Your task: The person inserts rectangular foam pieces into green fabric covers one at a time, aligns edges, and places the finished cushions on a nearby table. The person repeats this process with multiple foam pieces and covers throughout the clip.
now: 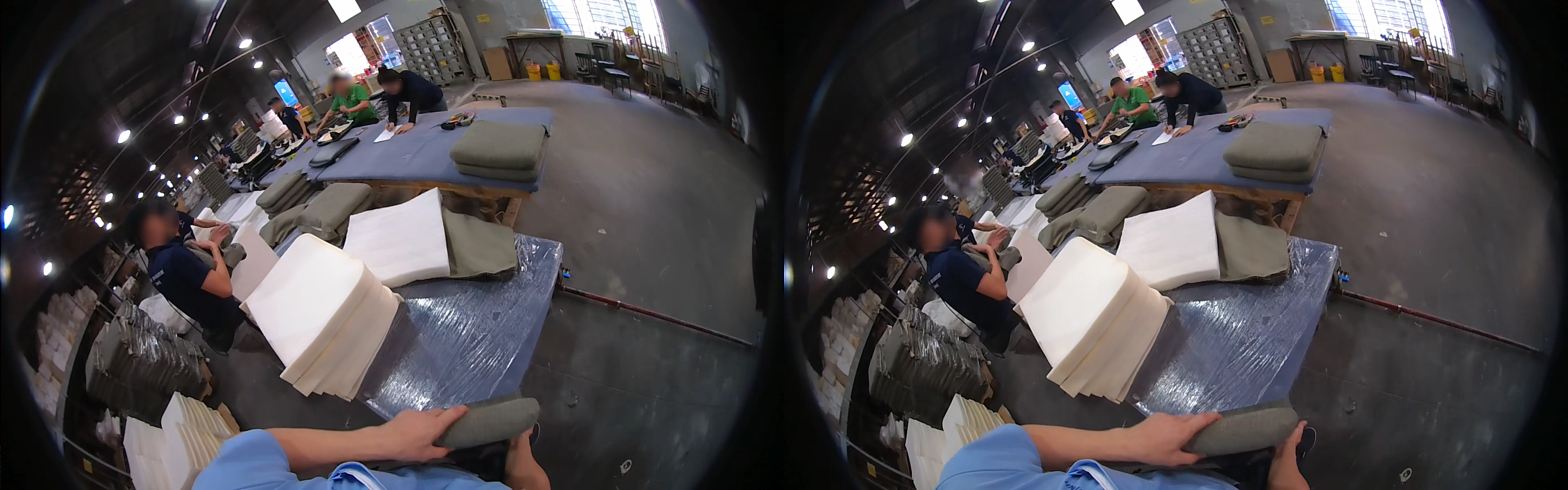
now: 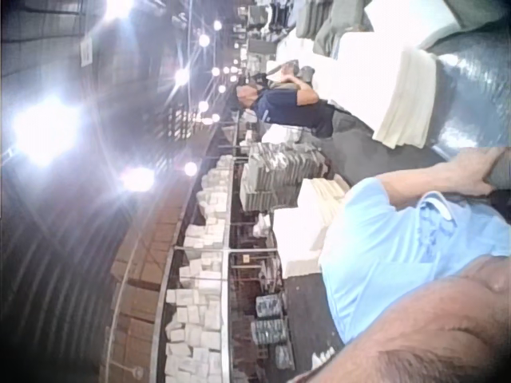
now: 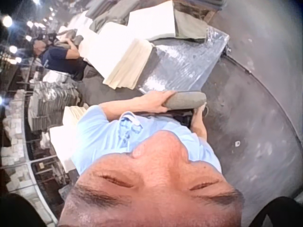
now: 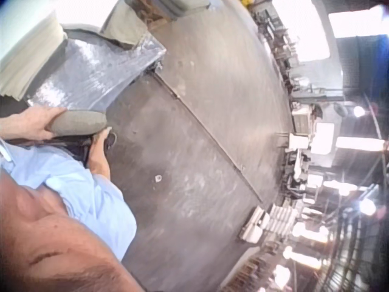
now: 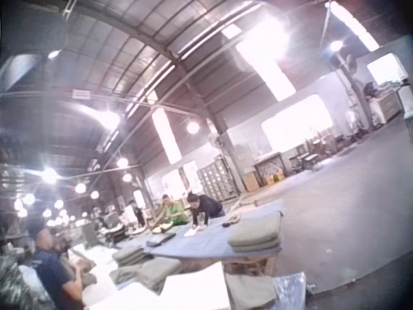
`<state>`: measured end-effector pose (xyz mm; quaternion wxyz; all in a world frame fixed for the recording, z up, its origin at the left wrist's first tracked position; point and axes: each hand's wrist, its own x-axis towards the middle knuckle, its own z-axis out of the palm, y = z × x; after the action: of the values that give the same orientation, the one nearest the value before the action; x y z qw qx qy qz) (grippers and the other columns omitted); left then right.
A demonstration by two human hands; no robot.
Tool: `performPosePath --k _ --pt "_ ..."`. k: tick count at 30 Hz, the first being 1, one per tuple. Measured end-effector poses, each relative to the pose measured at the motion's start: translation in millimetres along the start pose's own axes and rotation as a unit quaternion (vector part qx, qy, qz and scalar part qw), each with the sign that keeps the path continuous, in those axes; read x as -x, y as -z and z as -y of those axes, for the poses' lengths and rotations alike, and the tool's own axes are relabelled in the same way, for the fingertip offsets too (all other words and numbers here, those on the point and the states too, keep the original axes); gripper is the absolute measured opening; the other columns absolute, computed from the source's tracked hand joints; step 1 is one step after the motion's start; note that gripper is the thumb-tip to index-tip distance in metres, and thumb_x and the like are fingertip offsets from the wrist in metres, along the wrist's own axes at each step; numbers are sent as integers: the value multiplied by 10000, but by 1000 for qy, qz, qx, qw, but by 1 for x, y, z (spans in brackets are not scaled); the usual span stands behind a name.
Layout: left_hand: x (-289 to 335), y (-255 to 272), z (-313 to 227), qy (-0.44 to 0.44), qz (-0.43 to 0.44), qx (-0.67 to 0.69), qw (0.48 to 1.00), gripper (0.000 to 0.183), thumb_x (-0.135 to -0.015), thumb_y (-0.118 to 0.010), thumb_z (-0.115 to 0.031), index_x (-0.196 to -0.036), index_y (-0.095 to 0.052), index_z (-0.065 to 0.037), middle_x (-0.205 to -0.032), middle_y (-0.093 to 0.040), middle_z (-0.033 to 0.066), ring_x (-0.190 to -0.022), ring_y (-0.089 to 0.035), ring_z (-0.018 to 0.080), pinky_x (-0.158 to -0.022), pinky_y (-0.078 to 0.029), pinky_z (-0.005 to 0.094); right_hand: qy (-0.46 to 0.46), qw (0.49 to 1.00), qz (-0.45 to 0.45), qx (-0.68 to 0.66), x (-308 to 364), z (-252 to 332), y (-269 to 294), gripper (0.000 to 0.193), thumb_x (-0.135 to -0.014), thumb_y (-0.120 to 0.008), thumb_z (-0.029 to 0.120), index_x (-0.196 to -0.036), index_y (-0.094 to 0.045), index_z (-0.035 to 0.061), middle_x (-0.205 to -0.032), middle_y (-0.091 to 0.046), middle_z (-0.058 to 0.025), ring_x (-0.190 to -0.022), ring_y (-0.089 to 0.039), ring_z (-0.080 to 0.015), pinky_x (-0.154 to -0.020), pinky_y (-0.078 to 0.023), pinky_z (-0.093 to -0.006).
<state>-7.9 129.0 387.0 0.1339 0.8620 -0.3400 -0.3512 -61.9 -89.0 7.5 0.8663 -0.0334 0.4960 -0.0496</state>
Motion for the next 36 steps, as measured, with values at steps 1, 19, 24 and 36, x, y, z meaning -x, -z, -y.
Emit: performPosePath --k 1,19,24,36 --pt "4 3 7 -3 0 12 1000 821 -901 -692 -336 -1563 -281 -77 -1338 -605 247 -1086 -661 441 -886 -555 489 4 1000 5 -9 -3 -2 -4 699 -985 -641 503 -1431 -526 -22 -1395 -603 -192 -1256 -594 -342 -1070 -467 -482" --pt "32 3 41 -37 9 18 999 830 -914 -682 -289 -1585 -237 -82 -1175 -641 267 -984 -663 473 -853 -532 524 47 988 -53 135 -11 -21 28 659 -1051 -522 533 -1355 -556 -50 -1292 -647 -162 -1142 -649 -338 -1000 -518 -504" --pt "41 36 35 -32 25 22 999 809 -913 -689 -273 -1572 -263 -74 -1217 -630 275 -1031 -658 470 -884 -537 506 73 981 -5 179 -1 -17 17 641 -1060 -512 520 -1336 -572 -56 -1297 -647 -160 -1150 -646 -334 -1001 -513 -500" --pt "2 52 25 -27 203 22 978 997 -860 -747 -358 -1621 -157 -101 -1328 -546 227 -1099 -653 417 -959 -535 457 39 986 -81 140 -8 -19 23 670 -1062 -473 553 -1308 -581 -61 -1242 -663 -165 -1090 -669 -317 -966 -540 -470"
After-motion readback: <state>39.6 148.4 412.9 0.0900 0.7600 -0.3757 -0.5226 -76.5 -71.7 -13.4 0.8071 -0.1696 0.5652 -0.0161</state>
